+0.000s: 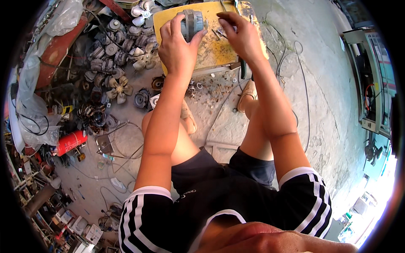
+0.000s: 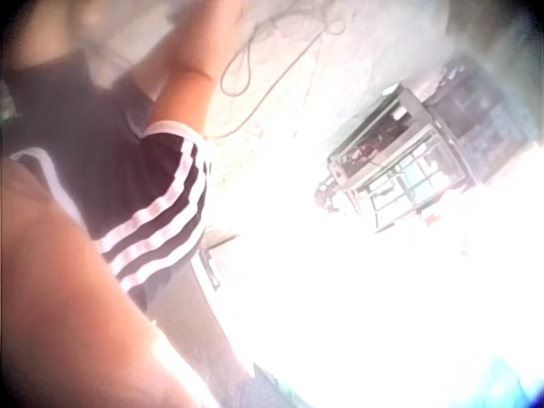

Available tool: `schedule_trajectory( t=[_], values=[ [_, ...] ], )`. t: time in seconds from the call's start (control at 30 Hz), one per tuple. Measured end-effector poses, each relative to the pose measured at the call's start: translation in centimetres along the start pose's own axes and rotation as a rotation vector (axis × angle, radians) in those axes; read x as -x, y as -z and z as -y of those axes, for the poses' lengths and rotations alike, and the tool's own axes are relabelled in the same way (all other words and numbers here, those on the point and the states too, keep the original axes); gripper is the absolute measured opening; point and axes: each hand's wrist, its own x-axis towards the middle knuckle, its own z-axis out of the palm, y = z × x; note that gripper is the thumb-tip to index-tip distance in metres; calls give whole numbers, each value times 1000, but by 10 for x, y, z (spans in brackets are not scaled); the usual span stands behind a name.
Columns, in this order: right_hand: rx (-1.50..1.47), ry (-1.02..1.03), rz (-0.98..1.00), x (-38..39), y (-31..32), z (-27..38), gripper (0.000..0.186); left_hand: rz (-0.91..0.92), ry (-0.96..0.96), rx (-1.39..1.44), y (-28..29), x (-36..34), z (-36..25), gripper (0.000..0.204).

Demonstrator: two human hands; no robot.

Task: The person disassembles a small electric motor housing by removing screws with a screwdriver and prying the casing apart with pliers.

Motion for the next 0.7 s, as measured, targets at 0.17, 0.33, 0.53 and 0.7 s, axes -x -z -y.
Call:
schedule_trajectory(
  t=[0.17, 0.33, 0.53, 0.7],
  values=[
    [-82, 35, 36, 16, -22, 15, 43, 113, 150, 116, 12, 5, -9, 63],
    [-120, -37, 38, 18, -22, 12, 44, 121, 116, 198, 16, 10, -7, 62],
    [-248, -123, -47, 17, -28, 19, 38, 66, 12, 203, 9, 6, -5, 43],
    [-161, -35, 3, 16, -34, 25, 35, 42, 91, 183, 8, -5, 6, 28]
  ],
)
